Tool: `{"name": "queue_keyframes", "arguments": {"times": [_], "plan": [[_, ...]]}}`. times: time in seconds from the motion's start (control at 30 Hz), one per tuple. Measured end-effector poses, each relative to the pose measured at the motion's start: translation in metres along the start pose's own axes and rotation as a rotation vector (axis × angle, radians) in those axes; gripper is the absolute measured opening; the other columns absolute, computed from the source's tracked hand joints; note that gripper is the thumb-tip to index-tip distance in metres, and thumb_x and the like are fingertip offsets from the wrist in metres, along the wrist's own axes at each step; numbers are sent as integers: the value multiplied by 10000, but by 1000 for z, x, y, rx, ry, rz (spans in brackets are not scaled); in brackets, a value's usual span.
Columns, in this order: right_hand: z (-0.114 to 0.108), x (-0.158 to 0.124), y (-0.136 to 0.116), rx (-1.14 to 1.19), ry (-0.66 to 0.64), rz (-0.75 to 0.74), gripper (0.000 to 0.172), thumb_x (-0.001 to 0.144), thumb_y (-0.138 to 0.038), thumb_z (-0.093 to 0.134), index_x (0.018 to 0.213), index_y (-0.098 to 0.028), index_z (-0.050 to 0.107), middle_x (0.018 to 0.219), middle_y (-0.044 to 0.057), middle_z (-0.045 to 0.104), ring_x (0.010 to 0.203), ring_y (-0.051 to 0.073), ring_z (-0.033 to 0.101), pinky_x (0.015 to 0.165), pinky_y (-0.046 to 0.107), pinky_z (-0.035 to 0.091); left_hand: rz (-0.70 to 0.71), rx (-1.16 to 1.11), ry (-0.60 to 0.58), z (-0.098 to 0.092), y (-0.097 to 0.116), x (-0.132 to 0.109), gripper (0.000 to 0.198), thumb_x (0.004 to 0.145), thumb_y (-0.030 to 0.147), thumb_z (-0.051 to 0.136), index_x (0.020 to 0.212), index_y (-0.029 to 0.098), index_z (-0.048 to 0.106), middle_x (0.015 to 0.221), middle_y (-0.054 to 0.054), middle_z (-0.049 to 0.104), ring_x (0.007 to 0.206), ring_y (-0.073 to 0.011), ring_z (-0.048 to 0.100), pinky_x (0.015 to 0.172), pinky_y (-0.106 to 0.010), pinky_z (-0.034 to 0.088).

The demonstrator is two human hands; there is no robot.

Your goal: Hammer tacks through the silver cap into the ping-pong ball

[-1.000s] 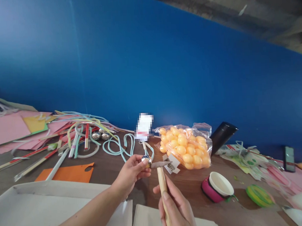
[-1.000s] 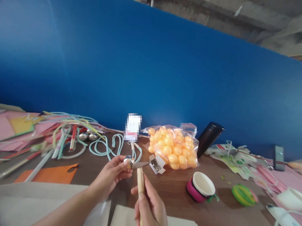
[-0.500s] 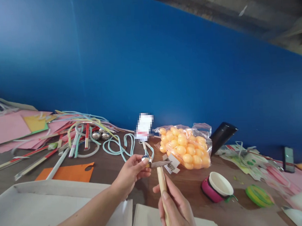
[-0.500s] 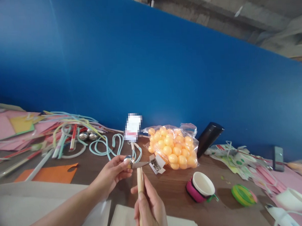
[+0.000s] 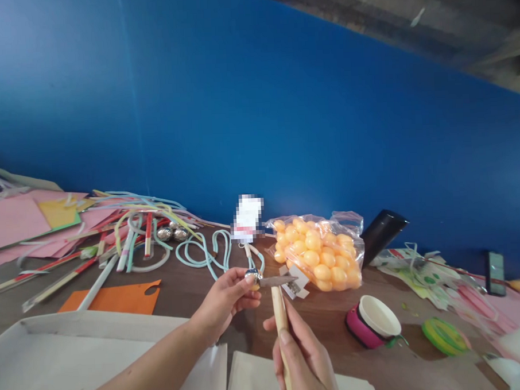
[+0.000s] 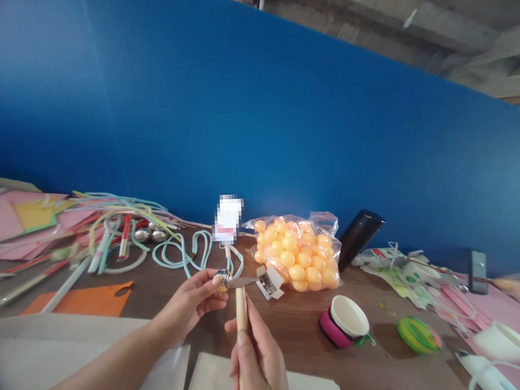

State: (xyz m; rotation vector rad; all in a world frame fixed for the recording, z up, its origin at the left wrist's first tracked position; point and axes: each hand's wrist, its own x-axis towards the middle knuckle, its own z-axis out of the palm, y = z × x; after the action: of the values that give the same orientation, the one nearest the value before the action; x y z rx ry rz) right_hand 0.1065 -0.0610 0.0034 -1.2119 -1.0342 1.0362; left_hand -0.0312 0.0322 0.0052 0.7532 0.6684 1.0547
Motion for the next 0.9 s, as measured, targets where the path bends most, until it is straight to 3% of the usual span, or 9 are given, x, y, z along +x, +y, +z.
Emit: {"name": "queue_keyframes", "arguments": {"times": [0.2, 0.9], "plan": [[-1, 0, 0, 2, 40, -18, 537, 799, -444, 554, 1287, -229, 484, 930, 106, 641, 409, 63, 429, 289, 156, 321, 11, 34, -2, 1, -1, -1, 254, 718, 332, 670, 857, 155, 554, 743, -4, 593, 663, -104, 610, 630, -222, 518], [-1, 1, 1, -11, -11, -35, 490, 825, -413, 536, 1282, -242, 488, 924, 98, 625, 412, 56, 430, 296, 149, 321, 21, 55, 40, 2, -1, 0, 274, 697, 357, 682, 828, 163, 538, 714, 9, 585, 642, -104, 604, 620, -231, 511]]}}
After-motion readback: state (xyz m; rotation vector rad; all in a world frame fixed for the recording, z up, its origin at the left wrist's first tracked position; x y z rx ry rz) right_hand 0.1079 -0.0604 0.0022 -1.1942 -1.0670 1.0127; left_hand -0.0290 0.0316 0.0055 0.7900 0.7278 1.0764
